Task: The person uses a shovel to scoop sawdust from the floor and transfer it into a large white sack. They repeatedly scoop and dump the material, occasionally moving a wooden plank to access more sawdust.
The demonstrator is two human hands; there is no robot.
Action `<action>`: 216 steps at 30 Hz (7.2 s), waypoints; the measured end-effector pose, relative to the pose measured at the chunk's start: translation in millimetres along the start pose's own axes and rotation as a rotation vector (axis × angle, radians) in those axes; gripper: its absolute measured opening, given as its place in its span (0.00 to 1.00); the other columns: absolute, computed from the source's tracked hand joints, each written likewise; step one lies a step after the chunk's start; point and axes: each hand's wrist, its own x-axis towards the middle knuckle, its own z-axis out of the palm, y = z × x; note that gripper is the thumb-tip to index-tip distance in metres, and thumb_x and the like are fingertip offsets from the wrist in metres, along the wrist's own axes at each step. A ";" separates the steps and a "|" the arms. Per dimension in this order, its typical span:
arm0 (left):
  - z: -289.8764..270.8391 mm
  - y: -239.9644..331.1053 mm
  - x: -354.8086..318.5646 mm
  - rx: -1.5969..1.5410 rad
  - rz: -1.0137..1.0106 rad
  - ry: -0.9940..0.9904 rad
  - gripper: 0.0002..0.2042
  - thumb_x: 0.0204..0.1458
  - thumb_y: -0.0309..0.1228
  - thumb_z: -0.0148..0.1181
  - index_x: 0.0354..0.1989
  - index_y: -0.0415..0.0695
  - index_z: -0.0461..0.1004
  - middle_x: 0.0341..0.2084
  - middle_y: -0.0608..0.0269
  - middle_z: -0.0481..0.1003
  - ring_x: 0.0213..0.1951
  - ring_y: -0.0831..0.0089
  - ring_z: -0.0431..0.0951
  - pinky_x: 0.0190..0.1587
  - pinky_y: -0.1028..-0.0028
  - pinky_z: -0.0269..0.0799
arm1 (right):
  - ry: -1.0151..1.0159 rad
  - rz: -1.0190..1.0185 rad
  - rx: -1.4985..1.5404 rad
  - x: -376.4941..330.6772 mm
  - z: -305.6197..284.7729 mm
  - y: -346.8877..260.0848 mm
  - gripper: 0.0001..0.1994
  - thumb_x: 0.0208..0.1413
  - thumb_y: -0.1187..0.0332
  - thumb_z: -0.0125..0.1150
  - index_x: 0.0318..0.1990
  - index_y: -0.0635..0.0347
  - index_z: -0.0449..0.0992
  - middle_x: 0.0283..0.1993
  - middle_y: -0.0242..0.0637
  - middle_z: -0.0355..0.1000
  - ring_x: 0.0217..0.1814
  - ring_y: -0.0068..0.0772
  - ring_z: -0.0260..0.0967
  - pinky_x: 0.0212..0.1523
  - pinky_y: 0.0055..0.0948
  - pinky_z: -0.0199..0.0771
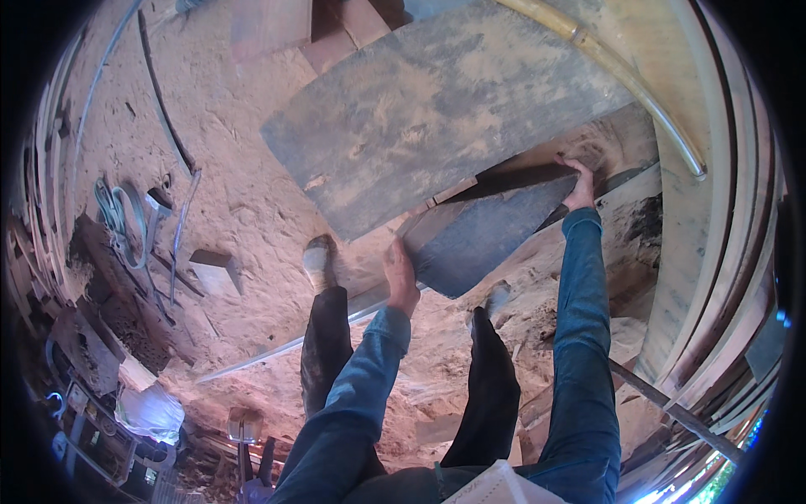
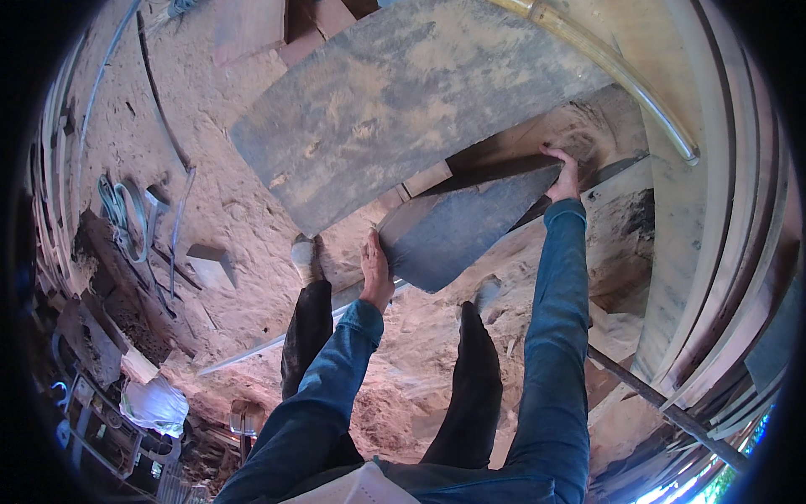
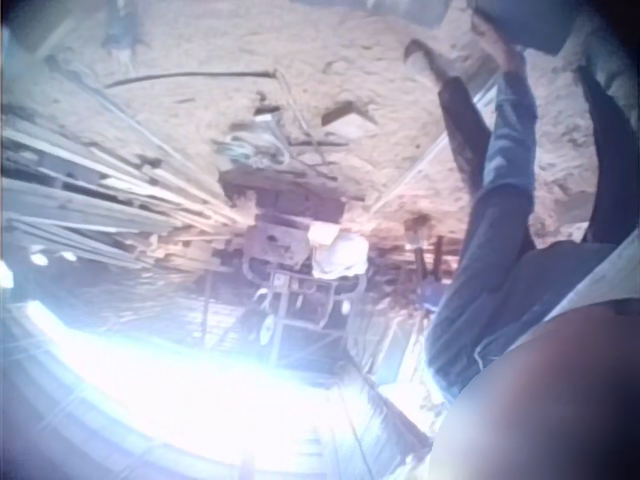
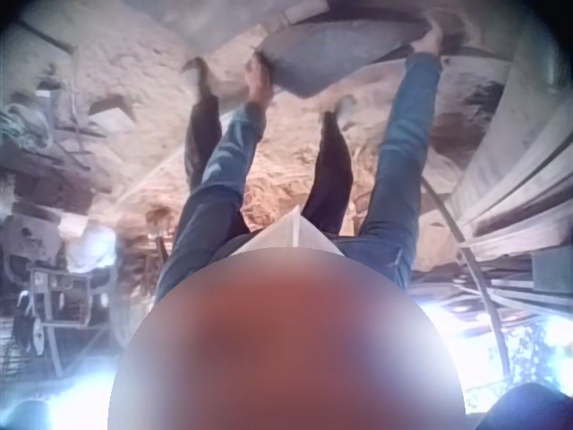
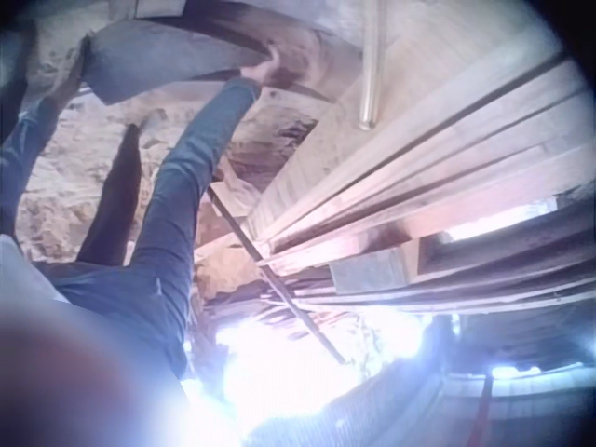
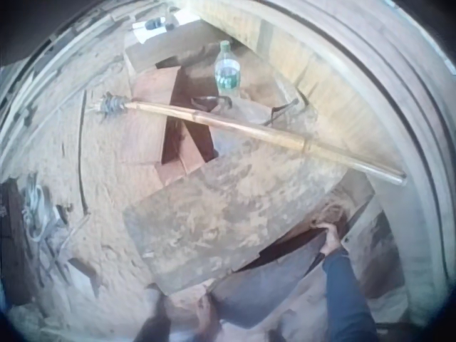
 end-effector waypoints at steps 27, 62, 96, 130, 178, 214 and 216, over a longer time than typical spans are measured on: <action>-68.1 -25.3 22.6 -0.230 -0.115 0.273 0.32 0.51 0.56 0.54 0.51 0.37 0.72 0.44 0.58 0.73 0.45 0.68 0.71 0.46 0.66 0.68 | -0.107 -0.307 0.148 -229.3 -16.4 69.4 0.35 0.39 0.71 0.48 0.63 0.55 0.65 0.61 0.40 0.63 0.63 0.40 0.59 0.65 0.36 0.57; -110.3 -91.5 38.8 -0.445 0.106 -0.053 0.16 0.61 0.42 0.40 0.41 0.41 0.67 0.37 0.57 0.71 0.40 0.67 0.73 0.42 0.65 0.70 | -0.216 -0.111 0.322 -189.9 -104.7 132.7 0.25 0.35 0.72 0.55 0.49 0.61 0.73 0.49 0.35 0.70 0.53 0.39 0.64 0.59 0.37 0.59; -120.6 -54.9 64.9 -0.639 -0.062 -0.258 0.26 0.57 0.49 0.43 0.56 0.42 0.64 0.51 0.55 0.69 0.53 0.60 0.70 0.54 0.61 0.67 | -0.354 -0.209 0.401 -255.1 13.3 127.3 0.30 0.50 0.60 0.47 0.64 0.53 0.62 0.61 0.41 0.63 0.61 0.43 0.62 0.58 0.44 0.67; -295.5 112.4 -139.2 -0.844 -0.096 -0.235 0.21 0.56 0.39 0.56 0.49 0.34 0.64 0.49 0.54 0.68 0.50 0.67 0.70 0.54 0.67 0.69 | -0.530 -0.093 -0.668 -407.4 39.7 193.3 0.12 0.48 0.70 0.63 0.42 0.62 0.76 0.33 0.33 0.74 0.35 0.23 0.72 0.37 0.25 0.73; -131.7 274.3 -606.3 0.621 0.496 -1.228 0.27 0.60 0.54 0.42 0.58 0.45 0.61 0.39 0.56 0.72 0.39 0.57 0.76 0.36 0.59 0.76 | 0.723 -0.908 -0.347 -616.8 -218.3 81.5 0.04 0.39 0.73 0.59 0.26 0.58 0.74 0.22 0.46 0.69 0.26 0.47 0.68 0.28 0.35 0.67; -200.1 181.1 -807.0 2.571 1.088 -0.863 0.33 0.43 0.31 0.67 0.59 0.35 0.63 0.47 0.49 0.75 0.48 0.61 0.76 0.52 0.68 0.69 | 0.150 -0.145 0.050 -587.1 -224.4 251.2 0.23 0.49 0.63 0.63 0.52 0.61 0.70 0.54 0.50 0.70 0.54 0.51 0.70 0.49 0.44 0.72; -201.0 188.8 -805.0 2.510 0.986 -0.850 0.34 0.42 0.30 0.67 0.60 0.35 0.63 0.47 0.49 0.75 0.47 0.63 0.76 0.51 0.69 0.69 | 0.178 -0.067 -0.054 -595.1 -214.7 244.2 0.25 0.44 0.68 0.67 0.53 0.58 0.70 0.53 0.51 0.70 0.54 0.52 0.70 0.47 0.44 0.73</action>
